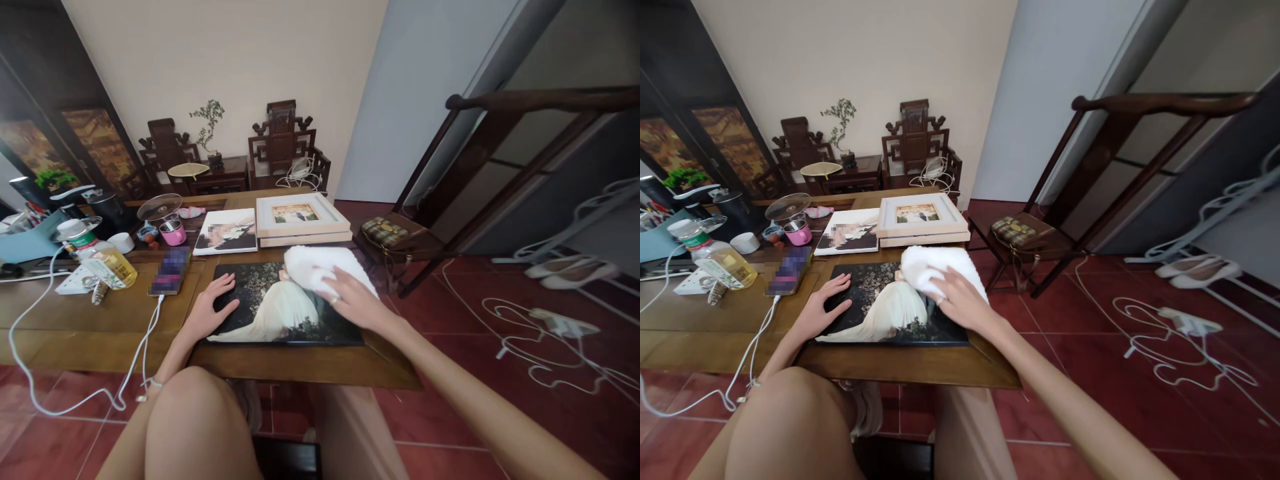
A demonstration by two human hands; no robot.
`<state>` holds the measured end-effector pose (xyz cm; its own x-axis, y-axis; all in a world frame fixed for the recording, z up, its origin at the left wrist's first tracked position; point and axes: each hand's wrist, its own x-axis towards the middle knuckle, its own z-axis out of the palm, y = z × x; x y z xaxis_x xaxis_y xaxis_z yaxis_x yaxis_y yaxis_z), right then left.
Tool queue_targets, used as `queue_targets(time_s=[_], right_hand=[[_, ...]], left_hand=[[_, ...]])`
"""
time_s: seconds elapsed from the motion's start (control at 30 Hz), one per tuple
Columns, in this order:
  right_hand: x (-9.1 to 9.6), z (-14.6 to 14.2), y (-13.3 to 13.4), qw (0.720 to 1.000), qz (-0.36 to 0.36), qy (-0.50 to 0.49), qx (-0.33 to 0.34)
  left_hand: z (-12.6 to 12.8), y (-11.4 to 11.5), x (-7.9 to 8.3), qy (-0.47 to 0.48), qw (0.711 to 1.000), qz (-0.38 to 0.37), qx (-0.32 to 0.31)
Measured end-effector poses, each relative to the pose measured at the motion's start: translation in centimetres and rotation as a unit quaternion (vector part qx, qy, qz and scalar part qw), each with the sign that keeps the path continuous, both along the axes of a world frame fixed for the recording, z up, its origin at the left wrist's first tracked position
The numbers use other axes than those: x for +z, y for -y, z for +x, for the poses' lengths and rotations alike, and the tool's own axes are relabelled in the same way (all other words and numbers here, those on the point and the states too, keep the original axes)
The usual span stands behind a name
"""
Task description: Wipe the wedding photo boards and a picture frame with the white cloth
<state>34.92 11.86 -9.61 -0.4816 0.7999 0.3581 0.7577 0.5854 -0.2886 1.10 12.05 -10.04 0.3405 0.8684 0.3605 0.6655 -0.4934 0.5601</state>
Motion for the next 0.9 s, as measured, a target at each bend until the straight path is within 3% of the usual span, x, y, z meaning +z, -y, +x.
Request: queue_targets(time_s=[0.1, 0.17, 0.27, 0.47, 0.57, 0.67, 0.73, 0.9], right_hand=[[-0.3, 0.0, -3.1, 1.0, 0.008, -0.01, -0.015], [-0.5, -0.2, -2.8, 1.0, 0.013, -0.01, -0.01], [-0.8, -0.6, 0.9, 1.0, 0.013, -0.003, 0.014], [-0.9, -1.1, 11.4, 0.994, 0.011, 0.014, 0.107], [-0.7, -1.0, 12.9, 0.989, -0.001, 0.032, 0.142], [-0.6, -0.3, 10.2, 0.993, 0.002, 0.032, 0.11], [-0.6, 0.2, 6.6, 0.998, 0.006, 0.027, 0.061], [-0.5, 0.1, -2.4, 1.0, 0.002, 0.008, 0.015]], left_hand=[[0.0, 0.0, 0.0, -0.002, 1.0, -0.005, 0.001], [0.1, 0.1, 0.0, -0.001, 1.0, -0.01, 0.005], [0.1, 0.2, 0.0, 0.002, 1.0, -0.014, 0.012], [0.2, 0.0, -0.5, 0.002, 1.0, -0.012, 0.013], [0.1, 0.0, -0.6, -0.006, 1.0, -0.013, 0.009], [0.1, 0.0, -0.5, -0.012, 1.0, -0.011, 0.001], [0.1, 0.1, -0.5, -0.014, 1.0, -0.01, -0.004], [0.0, 0.2, -0.3, -0.009, 1.0, -0.015, -0.004]])
